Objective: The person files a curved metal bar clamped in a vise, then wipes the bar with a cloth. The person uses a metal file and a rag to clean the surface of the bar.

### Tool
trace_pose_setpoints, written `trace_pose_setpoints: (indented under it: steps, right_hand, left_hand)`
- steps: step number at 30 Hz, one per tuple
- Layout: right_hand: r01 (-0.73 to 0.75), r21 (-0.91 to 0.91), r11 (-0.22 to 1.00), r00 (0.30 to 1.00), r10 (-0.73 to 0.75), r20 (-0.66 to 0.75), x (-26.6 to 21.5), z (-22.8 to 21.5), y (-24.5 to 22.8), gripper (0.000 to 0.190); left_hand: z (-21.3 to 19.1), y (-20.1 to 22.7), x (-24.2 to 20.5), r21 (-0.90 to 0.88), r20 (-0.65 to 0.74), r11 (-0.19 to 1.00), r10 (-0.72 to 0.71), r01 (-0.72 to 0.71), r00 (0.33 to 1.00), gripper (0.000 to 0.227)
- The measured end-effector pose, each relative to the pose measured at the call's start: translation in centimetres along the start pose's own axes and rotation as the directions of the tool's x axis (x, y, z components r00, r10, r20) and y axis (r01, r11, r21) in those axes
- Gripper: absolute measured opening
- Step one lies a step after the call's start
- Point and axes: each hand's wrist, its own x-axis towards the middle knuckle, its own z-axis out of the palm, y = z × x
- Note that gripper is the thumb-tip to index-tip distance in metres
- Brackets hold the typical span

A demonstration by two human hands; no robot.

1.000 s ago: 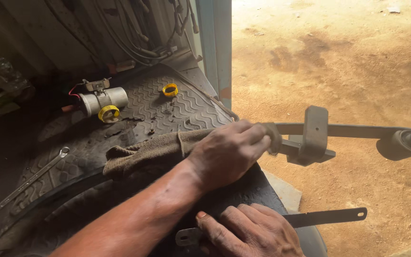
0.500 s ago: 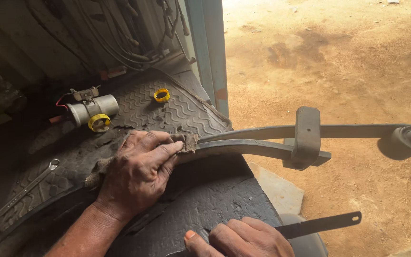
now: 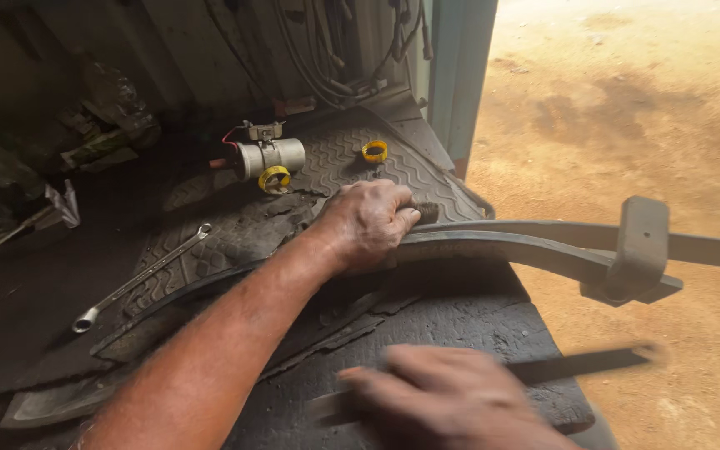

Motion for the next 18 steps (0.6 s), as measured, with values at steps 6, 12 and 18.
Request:
trace_pose_setpoints:
  steps: [6,12,18]
  right_hand:
    - [0.230,0.262,0.937,0.971,-0.205,-0.120,8.5,6.1,-4.3,0.045]
    - [0.010,0.080,0.997,1.000,-0.010,0.002,8.7,1.9,-2.4,0.032]
    - [-0.453,0.536,0.713,0.745,0.633,-0.212,11.0,-3.6,5.2,0.056]
  left_hand:
    - [-0.3,-1.2,2.1,-0.263,0.086,0.956,-0.111,0.129,0.990,0.031]
    - [0.1,-4.9,0.8,-0.897,-0.028,0.436,-0.210,0.069,0.977,0.025]
    - [-2.9,-5.1,-1.4,-0.993,-0.062,-0.072,-0.367,-0.095,0.928,0.024]
